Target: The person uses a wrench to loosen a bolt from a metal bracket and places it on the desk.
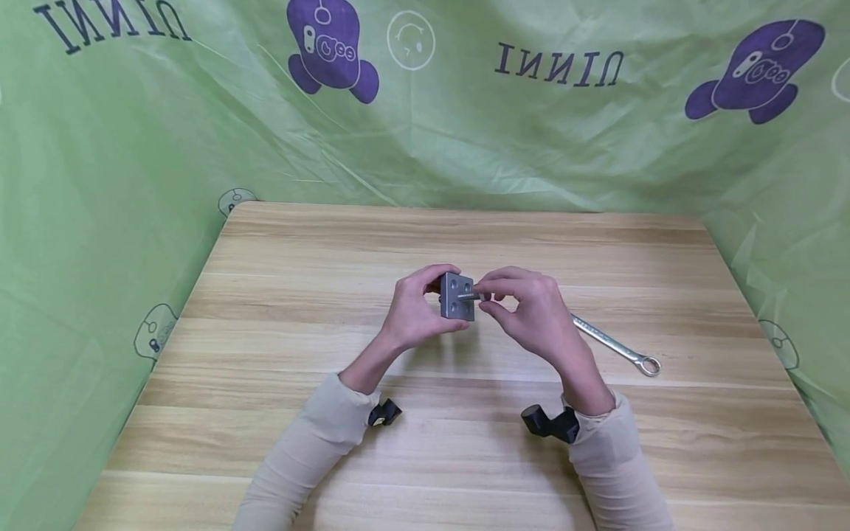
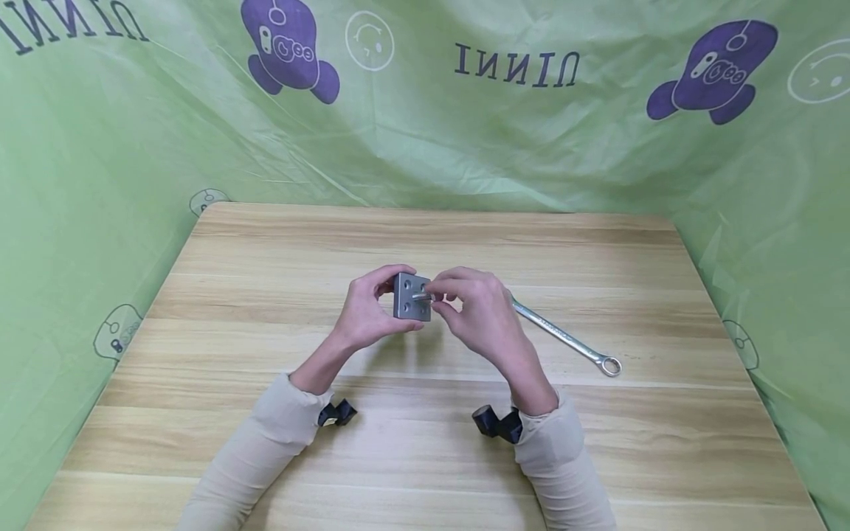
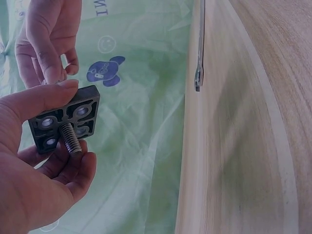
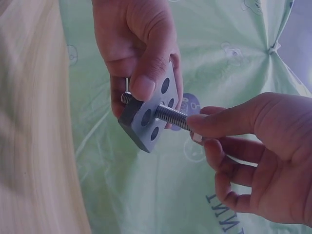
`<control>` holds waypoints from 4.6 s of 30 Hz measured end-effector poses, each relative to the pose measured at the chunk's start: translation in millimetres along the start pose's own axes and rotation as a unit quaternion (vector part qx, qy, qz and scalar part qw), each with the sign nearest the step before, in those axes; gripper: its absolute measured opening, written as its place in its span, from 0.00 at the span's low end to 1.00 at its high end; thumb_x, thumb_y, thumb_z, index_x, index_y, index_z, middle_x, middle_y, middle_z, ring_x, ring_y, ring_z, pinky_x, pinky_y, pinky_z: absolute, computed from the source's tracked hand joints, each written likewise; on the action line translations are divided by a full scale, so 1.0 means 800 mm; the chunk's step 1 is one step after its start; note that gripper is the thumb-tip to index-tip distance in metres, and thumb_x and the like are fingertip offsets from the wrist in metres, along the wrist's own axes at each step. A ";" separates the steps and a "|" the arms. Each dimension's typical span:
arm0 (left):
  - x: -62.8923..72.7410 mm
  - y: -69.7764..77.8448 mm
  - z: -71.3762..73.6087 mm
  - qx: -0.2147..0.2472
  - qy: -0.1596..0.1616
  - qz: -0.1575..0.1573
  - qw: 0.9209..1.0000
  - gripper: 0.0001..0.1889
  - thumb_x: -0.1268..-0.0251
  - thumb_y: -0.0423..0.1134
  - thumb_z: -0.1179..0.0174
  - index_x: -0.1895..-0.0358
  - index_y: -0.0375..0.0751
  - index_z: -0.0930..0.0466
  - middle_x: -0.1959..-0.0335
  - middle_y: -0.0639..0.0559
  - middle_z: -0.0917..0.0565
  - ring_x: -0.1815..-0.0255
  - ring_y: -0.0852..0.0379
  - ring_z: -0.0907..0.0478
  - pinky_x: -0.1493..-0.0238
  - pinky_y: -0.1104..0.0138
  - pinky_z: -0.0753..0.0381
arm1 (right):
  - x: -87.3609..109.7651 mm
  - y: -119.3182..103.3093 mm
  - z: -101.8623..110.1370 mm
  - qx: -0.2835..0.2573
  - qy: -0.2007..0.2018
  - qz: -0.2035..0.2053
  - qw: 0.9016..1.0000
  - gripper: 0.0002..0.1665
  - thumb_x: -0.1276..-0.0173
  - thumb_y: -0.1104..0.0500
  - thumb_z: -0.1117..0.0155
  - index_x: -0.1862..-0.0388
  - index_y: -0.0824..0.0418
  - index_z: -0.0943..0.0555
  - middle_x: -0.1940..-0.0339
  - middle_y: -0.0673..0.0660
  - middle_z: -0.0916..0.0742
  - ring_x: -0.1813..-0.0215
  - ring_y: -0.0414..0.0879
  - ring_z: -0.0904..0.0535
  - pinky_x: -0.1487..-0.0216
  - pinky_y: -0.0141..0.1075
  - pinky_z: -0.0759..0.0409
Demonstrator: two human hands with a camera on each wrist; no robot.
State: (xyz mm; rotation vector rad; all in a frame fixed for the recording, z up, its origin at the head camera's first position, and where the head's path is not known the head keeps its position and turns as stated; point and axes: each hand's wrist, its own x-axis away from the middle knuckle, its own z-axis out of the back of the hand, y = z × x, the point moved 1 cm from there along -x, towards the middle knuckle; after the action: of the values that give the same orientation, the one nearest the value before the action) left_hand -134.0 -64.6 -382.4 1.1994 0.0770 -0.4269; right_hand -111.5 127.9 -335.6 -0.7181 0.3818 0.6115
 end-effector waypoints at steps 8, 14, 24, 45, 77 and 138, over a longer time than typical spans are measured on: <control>0.001 0.001 0.001 0.006 0.000 0.001 1.000 0.37 0.69 0.28 0.19 0.45 0.32 0.21 0.52 0.39 0.14 0.56 0.46 0.16 0.50 0.54 0.15 | 0.000 0.002 -0.003 0.023 0.020 0.052 0.998 0.15 0.52 0.77 0.27 0.68 0.61 0.10 0.65 0.56 0.08 0.62 0.51 0.12 0.57 0.47 0.19; 0.000 0.000 0.001 0.010 0.001 -0.001 1.000 0.37 0.68 0.27 0.20 0.44 0.31 0.21 0.52 0.38 0.14 0.56 0.44 0.16 0.49 0.51 0.15 | -0.001 0.000 0.000 0.014 0.007 0.034 0.999 0.15 0.48 0.67 0.22 0.60 0.61 0.11 0.59 0.57 0.09 0.69 0.46 0.18 0.63 0.40 0.23; 0.001 0.001 0.002 0.001 0.003 0.000 1.000 0.38 0.69 0.27 0.19 0.44 0.31 0.21 0.51 0.38 0.14 0.55 0.45 0.15 0.49 0.52 0.15 | -0.003 0.002 0.000 0.030 -0.016 -0.097 0.995 0.14 0.40 0.55 0.24 0.59 0.63 0.11 0.71 0.56 0.09 0.72 0.43 0.20 0.73 0.27 0.30; 0.000 0.001 0.000 0.003 -0.007 0.009 1.000 0.38 0.69 0.28 0.19 0.44 0.33 0.21 0.50 0.39 0.14 0.56 0.45 0.16 0.48 0.51 0.16 | -0.001 0.000 0.003 0.006 0.004 0.007 1.000 0.12 0.49 0.74 0.26 0.66 0.62 0.10 0.65 0.57 0.08 0.71 0.44 0.17 0.66 0.35 0.21; -0.001 0.003 0.001 -0.003 0.000 0.008 1.000 0.37 0.69 0.27 0.19 0.44 0.35 0.21 0.51 0.40 0.14 0.56 0.46 0.16 0.49 0.52 0.15 | -0.004 0.001 0.001 0.012 -0.029 -0.124 0.992 0.13 0.39 0.56 0.25 0.61 0.64 0.11 0.74 0.56 0.10 0.74 0.43 0.20 0.76 0.27 0.32; 0.000 0.002 0.000 0.008 -0.002 0.011 1.000 0.38 0.69 0.27 0.19 0.44 0.33 0.21 0.51 0.39 0.14 0.57 0.44 0.16 0.49 0.51 0.16 | 0.000 0.001 0.001 -0.007 0.008 0.000 1.000 0.14 0.49 0.76 0.28 0.65 0.63 0.10 0.64 0.57 0.09 0.68 0.46 0.15 0.66 0.35 0.17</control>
State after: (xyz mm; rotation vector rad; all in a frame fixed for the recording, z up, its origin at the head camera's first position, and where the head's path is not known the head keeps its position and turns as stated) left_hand -133.5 -64.2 -380.6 1.2135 0.0572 -0.4121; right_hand -111.9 128.8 -335.0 -0.7367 0.3930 0.6084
